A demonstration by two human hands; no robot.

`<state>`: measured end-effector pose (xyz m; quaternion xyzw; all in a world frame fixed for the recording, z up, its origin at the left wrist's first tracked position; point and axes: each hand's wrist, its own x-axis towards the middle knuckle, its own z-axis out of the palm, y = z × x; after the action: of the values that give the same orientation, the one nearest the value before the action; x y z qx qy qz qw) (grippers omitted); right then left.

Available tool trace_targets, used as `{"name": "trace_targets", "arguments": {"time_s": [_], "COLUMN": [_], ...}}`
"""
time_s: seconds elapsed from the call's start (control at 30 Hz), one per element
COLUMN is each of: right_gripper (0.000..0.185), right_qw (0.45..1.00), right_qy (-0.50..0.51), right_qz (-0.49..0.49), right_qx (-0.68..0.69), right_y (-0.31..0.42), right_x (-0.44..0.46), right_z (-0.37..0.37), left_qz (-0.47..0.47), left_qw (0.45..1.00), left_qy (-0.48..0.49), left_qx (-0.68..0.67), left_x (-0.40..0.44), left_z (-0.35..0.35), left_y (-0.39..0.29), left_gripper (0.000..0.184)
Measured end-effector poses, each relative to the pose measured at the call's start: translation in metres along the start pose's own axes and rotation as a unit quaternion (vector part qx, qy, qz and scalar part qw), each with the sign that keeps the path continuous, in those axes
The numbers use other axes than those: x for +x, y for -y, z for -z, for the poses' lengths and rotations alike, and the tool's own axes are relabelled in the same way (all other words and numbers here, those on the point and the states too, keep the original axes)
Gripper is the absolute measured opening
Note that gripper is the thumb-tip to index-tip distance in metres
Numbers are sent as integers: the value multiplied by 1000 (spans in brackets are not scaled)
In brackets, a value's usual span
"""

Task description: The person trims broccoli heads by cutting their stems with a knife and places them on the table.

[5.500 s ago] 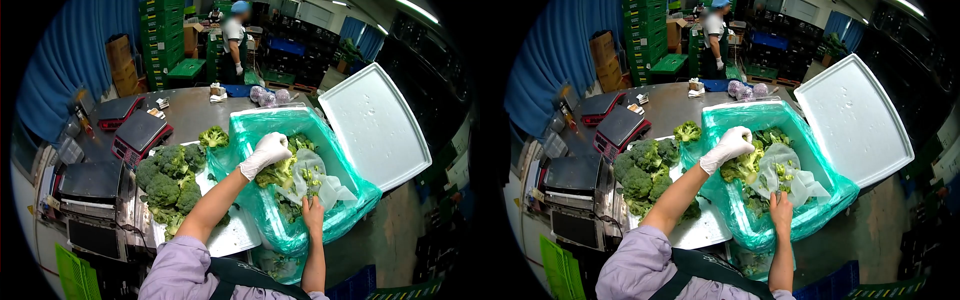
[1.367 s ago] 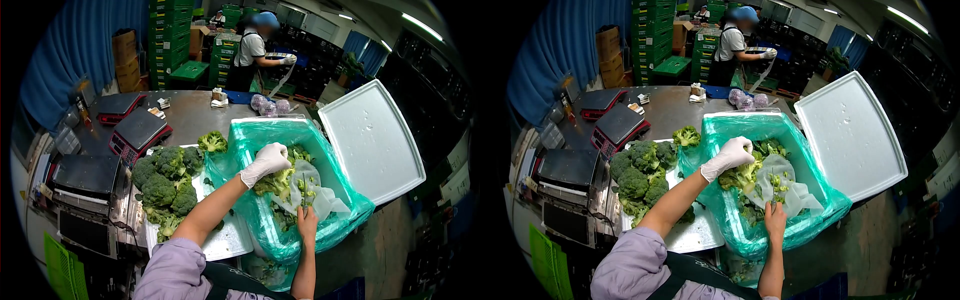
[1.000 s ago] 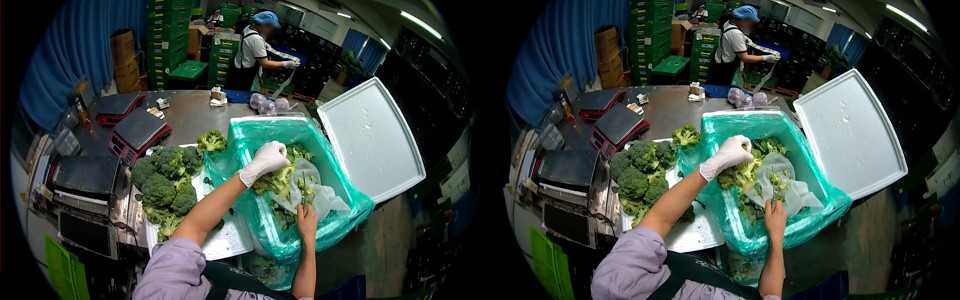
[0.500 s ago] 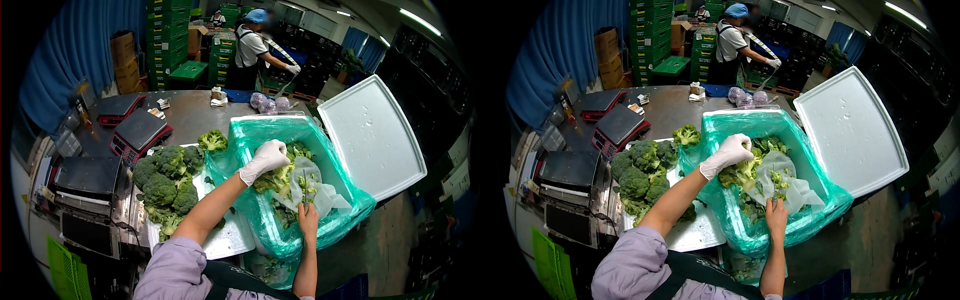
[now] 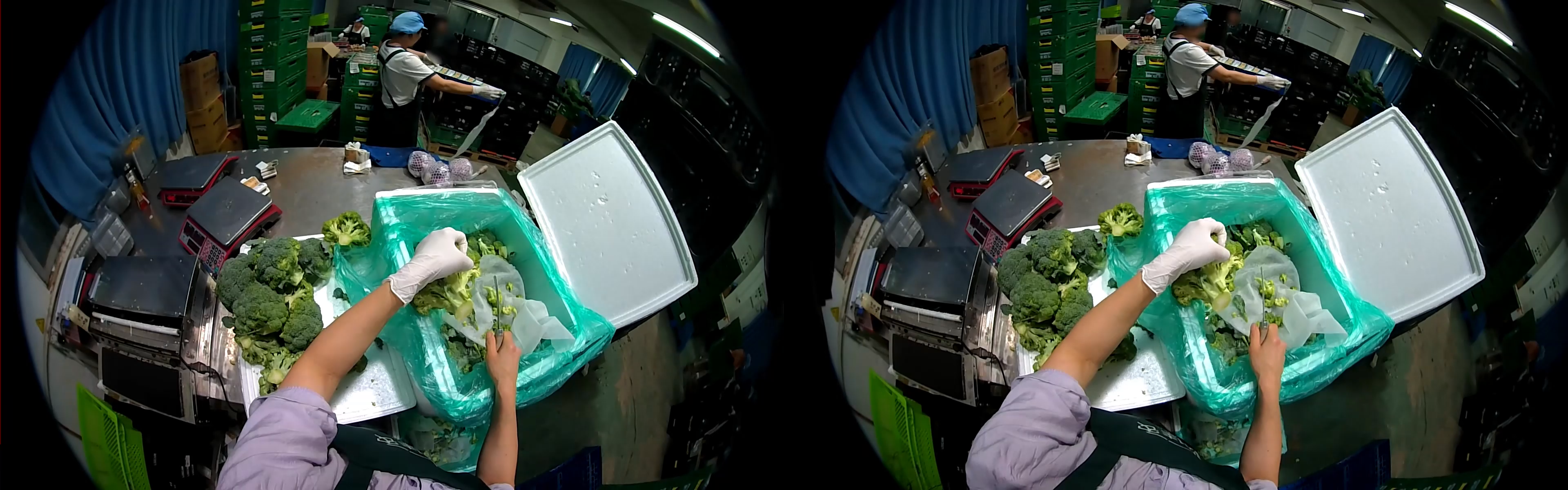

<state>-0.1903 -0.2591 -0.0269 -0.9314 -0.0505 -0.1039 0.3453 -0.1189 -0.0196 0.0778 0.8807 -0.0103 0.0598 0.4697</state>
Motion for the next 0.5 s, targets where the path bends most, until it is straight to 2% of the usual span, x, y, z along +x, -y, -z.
{"name": "trace_targets", "arguments": {"time_s": [0.5], "right_gripper": [31], "right_qw": [1000], "right_qy": [-10], "right_qz": [-8], "right_qx": [10], "right_y": [4], "right_x": [-1], "right_z": [1], "left_qz": [-6], "left_qw": [1000], "left_qy": [-9], "left_qx": [2], "left_x": [0], "left_z": [-2], "left_y": [1], "left_gripper": [19]}}
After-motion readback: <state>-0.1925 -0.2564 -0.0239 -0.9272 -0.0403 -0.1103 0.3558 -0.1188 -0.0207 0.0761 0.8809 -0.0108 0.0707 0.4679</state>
